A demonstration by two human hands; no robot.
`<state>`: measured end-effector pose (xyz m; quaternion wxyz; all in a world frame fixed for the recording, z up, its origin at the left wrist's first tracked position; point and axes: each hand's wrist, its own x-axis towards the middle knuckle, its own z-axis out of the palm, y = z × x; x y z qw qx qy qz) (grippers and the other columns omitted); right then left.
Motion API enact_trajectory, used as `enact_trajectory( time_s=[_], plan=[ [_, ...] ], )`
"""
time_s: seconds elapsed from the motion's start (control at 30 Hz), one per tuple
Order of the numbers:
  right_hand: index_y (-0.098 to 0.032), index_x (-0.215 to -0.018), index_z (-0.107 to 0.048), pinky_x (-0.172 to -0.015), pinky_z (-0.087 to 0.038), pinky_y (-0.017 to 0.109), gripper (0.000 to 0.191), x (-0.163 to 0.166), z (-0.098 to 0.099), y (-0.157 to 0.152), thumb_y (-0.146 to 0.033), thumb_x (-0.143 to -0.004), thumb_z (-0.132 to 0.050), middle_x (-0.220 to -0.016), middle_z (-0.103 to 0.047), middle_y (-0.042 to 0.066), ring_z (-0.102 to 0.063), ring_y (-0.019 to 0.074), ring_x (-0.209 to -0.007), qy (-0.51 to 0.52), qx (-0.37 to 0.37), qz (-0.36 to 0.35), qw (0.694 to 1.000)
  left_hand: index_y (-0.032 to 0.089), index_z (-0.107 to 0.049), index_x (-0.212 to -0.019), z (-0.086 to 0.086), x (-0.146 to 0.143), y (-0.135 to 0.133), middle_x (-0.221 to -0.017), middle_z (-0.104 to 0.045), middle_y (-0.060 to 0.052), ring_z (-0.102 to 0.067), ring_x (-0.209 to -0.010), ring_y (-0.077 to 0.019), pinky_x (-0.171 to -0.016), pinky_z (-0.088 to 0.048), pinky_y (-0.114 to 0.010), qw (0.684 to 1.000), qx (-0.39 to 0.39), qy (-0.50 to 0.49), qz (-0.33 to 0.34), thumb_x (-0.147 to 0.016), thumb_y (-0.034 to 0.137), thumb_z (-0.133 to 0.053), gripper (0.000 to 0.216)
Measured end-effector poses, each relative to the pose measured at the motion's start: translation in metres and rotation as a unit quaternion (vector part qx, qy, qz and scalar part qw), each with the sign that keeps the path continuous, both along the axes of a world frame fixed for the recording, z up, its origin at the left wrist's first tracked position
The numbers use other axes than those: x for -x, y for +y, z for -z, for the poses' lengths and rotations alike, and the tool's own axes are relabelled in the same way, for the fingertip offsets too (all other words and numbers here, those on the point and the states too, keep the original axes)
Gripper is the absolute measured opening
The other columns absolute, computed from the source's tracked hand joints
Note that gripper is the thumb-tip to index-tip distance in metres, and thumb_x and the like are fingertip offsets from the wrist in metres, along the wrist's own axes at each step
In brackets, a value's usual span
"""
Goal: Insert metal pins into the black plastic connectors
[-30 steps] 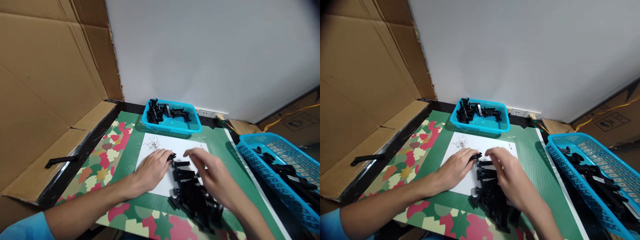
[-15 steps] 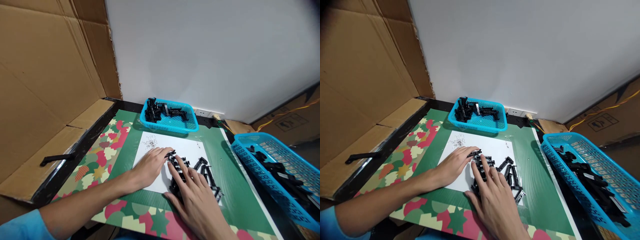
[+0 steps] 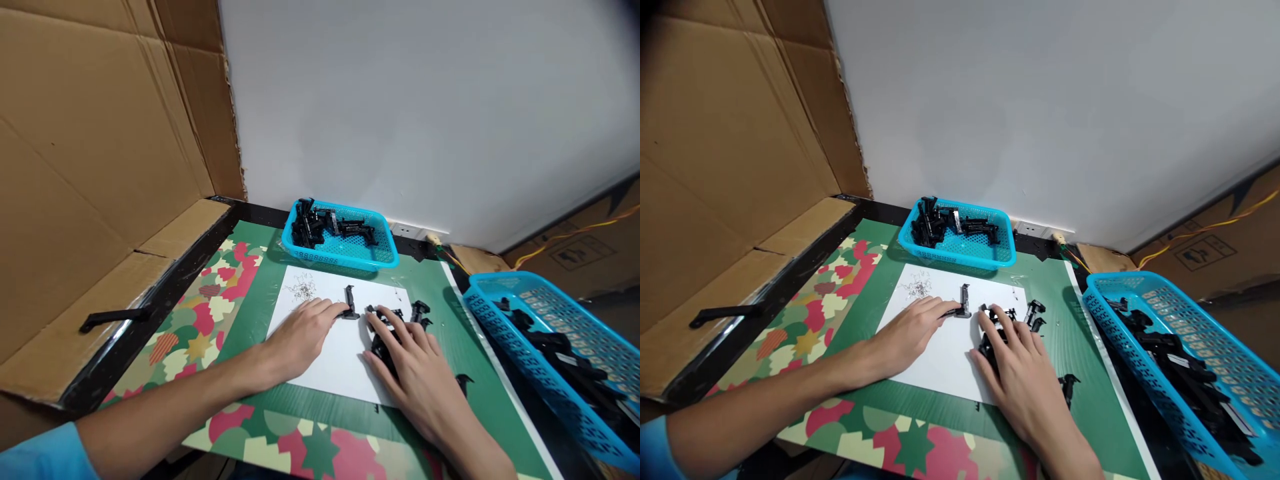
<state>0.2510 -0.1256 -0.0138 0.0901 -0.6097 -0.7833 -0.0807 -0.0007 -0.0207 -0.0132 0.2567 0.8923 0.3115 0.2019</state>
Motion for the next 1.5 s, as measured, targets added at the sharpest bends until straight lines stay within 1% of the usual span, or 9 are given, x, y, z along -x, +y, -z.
enact_trajectory(
  time_s=[0.33, 0.5, 0.6, 0.67, 0.73, 0.9, 1.1, 1.3, 1.5],
  plan=[
    [-0.032, -0.167, -0.048, -0.102, -0.052, 0.057, 0.061, -0.047, -0.016, 0.044, -0.056, -0.111, -0.05, -0.17, -0.052, 0.011, -0.061, 0.0384, -0.125, -0.026, 0.003, 0.013, 1.0, 0.021, -0.056, -0.152, -0.001, 0.0, 0.001, -0.12, -0.071, -0.009, -0.066, -0.116, -0.0272, -0.104, -0.056, -0.046, 1.0, -0.016, 0.022, 0.012, -0.109, 0.007, -0.041, 0.047],
    [-0.029, -0.171, -0.038, -0.107, -0.051, 0.057, 0.063, -0.072, -0.036, 0.0, -0.055, -0.113, -0.044, -0.157, -0.06, 0.015, -0.064, 0.0377, -0.123, -0.008, -0.044, 0.058, 0.997, 0.021, -0.055, -0.153, 0.005, -0.001, 0.005, -0.119, -0.072, -0.01, -0.067, -0.115, -0.0286, -0.104, -0.055, -0.048, 0.999, -0.03, 0.022, 0.022, -0.112, 0.013, -0.041, 0.044],
    [-0.034, -0.172, -0.034, -0.076, -0.06, 0.043, 0.066, -0.088, -0.025, -0.047, -0.06, -0.112, -0.042, -0.146, -0.064, 0.014, -0.075, 0.0306, -0.094, 0.003, -0.036, 0.124, 0.992, 0.02, -0.052, -0.155, 0.008, -0.003, 0.008, -0.123, -0.072, -0.011, -0.066, -0.119, -0.0288, -0.106, -0.055, -0.047, 0.999, -0.031, 0.023, 0.023, -0.112, 0.014, -0.04, 0.045],
    [-0.034, -0.172, -0.035, -0.049, -0.049, 0.034, 0.07, -0.093, -0.009, -0.068, -0.066, -0.11, -0.042, -0.132, -0.067, 0.013, -0.071, 0.0233, -0.067, -0.011, -0.024, 0.161, 0.987, 0.02, -0.05, -0.157, 0.009, -0.007, 0.009, -0.125, -0.072, -0.012, -0.067, -0.12, -0.0285, -0.105, -0.055, -0.046, 0.998, -0.036, 0.037, 0.022, -0.113, 0.014, -0.037, 0.046],
    [-0.031, -0.172, -0.034, -0.043, -0.043, 0.031, 0.078, -0.093, 0.004, -0.074, -0.072, -0.107, -0.043, -0.122, -0.068, 0.013, -0.071, 0.024, -0.067, -0.033, -0.016, 0.157, 0.987, 0.019, -0.048, -0.158, 0.008, -0.015, 0.01, -0.126, -0.071, -0.013, -0.067, -0.12, -0.0292, -0.104, -0.056, -0.047, 0.997, -0.053, 0.055, 0.027, -0.112, 0.012, -0.035, 0.048],
    [-0.026, -0.171, -0.037, -0.051, -0.048, 0.031, 0.078, -0.087, 0.013, -0.042, -0.072, -0.108, -0.042, -0.129, -0.066, 0.018, -0.076, 0.0303, -0.086, -0.049, -0.031, 0.119, 0.991, 0.021, -0.049, -0.157, 0.001, -0.046, 0.013, -0.124, -0.07, -0.014, -0.067, -0.117, -0.0303, -0.104, -0.055, -0.046, 0.983, -0.114, 0.096, 0.103, -0.105, 0.007, -0.043, 0.054],
    [-0.032, -0.174, -0.033, -0.056, -0.053, 0.036, 0.073, -0.08, 0.012, -0.006, -0.067, -0.111, -0.04, -0.136, -0.063, 0.019, -0.077, 0.0289, -0.078, -0.034, -0.024, 0.093, 0.995, 0.014, -0.044, -0.16, 0.003, -0.093, 0.04, -0.129, -0.068, -0.018, -0.066, -0.12, -0.0321, -0.104, -0.054, -0.045, 0.968, -0.166, 0.122, 0.147, -0.099, 0.003, -0.047, 0.062],
    [-0.032, -0.173, -0.036, -0.06, -0.055, 0.037, 0.066, -0.092, 0.019, 0.015, -0.059, -0.113, -0.041, -0.138, -0.062, 0.017, -0.078, 0.0303, -0.086, -0.017, -0.035, 0.095, 0.995, 0.011, -0.043, -0.162, 0.012, -0.126, 0.067, -0.132, -0.068, -0.019, -0.066, -0.123, -0.0325, -0.106, -0.055, -0.046, 0.971, -0.163, 0.101, 0.14, -0.106, 0.01, -0.042, 0.056],
    [-0.029, -0.159, -0.054, -0.061, -0.053, 0.034, 0.054, -0.107, 0.024, 0.033, -0.054, -0.113, -0.042, -0.131, -0.065, 0.014, -0.075, 0.029, -0.093, 0.026, -0.069, 0.138, 0.988, 0.014, -0.044, -0.164, 0.011, -0.133, 0.068, -0.139, -0.067, -0.02, -0.064, -0.13, -0.0324, -0.109, -0.054, -0.048, 0.981, -0.134, 0.072, 0.119, -0.11, 0.016, -0.039, 0.054]
  ],
)
